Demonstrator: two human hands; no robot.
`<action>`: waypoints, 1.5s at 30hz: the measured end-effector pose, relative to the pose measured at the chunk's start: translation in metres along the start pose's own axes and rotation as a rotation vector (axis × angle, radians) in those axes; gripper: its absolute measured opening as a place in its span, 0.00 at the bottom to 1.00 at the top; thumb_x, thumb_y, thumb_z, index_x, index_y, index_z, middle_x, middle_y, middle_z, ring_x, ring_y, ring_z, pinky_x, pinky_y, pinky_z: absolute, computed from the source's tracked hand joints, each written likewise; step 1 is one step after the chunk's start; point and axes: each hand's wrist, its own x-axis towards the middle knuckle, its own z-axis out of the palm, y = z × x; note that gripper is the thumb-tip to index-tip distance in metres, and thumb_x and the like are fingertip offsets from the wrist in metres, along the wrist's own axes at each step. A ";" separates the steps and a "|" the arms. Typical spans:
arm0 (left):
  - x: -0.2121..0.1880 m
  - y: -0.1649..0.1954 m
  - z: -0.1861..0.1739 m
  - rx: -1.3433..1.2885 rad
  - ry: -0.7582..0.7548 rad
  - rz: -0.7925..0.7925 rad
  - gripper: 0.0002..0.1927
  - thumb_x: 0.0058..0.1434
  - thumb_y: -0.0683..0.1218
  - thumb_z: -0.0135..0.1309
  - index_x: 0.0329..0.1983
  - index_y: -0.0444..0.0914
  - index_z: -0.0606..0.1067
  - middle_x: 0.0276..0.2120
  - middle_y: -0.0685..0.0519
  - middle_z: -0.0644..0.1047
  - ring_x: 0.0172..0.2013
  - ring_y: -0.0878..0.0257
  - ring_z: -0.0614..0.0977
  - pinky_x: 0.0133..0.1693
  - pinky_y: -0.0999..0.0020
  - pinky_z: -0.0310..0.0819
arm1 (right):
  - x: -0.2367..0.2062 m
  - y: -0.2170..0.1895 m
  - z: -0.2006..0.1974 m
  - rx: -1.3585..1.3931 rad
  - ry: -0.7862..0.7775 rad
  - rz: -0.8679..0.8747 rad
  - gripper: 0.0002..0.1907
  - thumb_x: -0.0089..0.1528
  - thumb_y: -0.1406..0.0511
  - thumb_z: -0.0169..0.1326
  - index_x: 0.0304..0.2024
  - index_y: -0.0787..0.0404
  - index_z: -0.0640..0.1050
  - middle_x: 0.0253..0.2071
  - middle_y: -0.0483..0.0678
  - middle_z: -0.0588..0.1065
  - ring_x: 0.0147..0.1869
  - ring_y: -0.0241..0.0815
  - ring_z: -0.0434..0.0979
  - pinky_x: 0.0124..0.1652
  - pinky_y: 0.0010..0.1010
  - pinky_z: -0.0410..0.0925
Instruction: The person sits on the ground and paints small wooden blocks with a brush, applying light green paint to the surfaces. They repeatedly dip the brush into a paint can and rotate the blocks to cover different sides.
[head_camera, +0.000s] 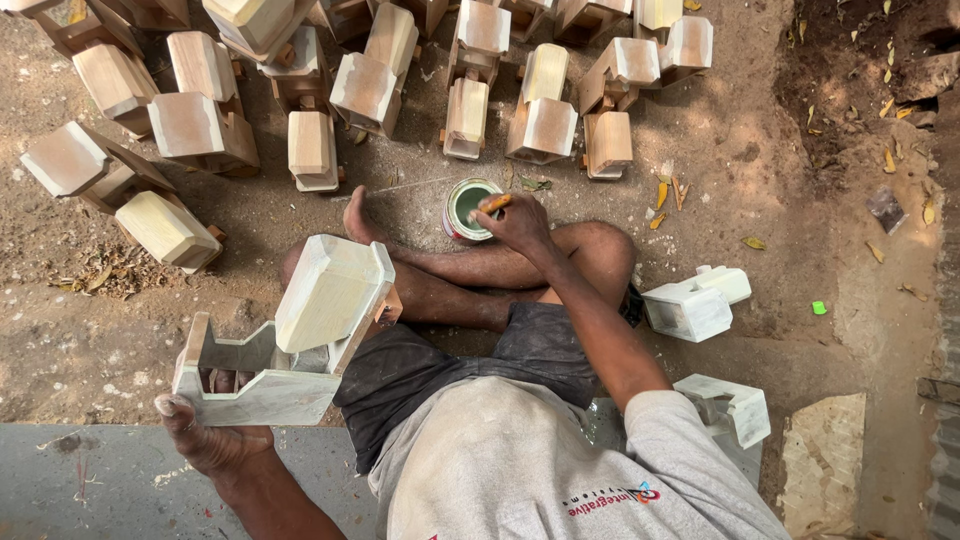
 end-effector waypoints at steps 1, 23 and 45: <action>-0.002 -0.001 0.001 -0.010 0.008 -0.004 0.58 0.47 0.64 0.75 0.69 0.23 0.65 0.54 0.41 0.73 0.57 0.51 0.78 0.64 0.51 0.78 | -0.001 0.001 0.000 -0.039 0.030 0.009 0.15 0.63 0.51 0.62 0.45 0.51 0.84 0.30 0.43 0.81 0.19 0.30 0.72 0.15 0.21 0.64; -0.025 -0.014 -0.003 -0.020 -0.039 0.025 0.56 0.51 0.62 0.75 0.70 0.24 0.62 0.59 0.39 0.70 0.61 0.48 0.73 0.66 0.46 0.74 | -0.080 0.045 -0.069 0.051 0.522 -0.007 0.10 0.64 0.60 0.65 0.34 0.60 0.84 0.22 0.43 0.80 0.24 0.33 0.81 0.25 0.26 0.73; -0.034 -0.025 -0.026 -0.173 -0.063 -0.008 0.37 0.62 0.58 0.73 0.53 0.27 0.67 0.43 0.45 0.71 0.44 0.55 0.74 0.53 0.58 0.77 | -0.155 0.044 -0.134 0.217 0.426 -0.305 0.12 0.67 0.65 0.65 0.49 0.65 0.81 0.45 0.51 0.81 0.47 0.41 0.82 0.46 0.30 0.76</action>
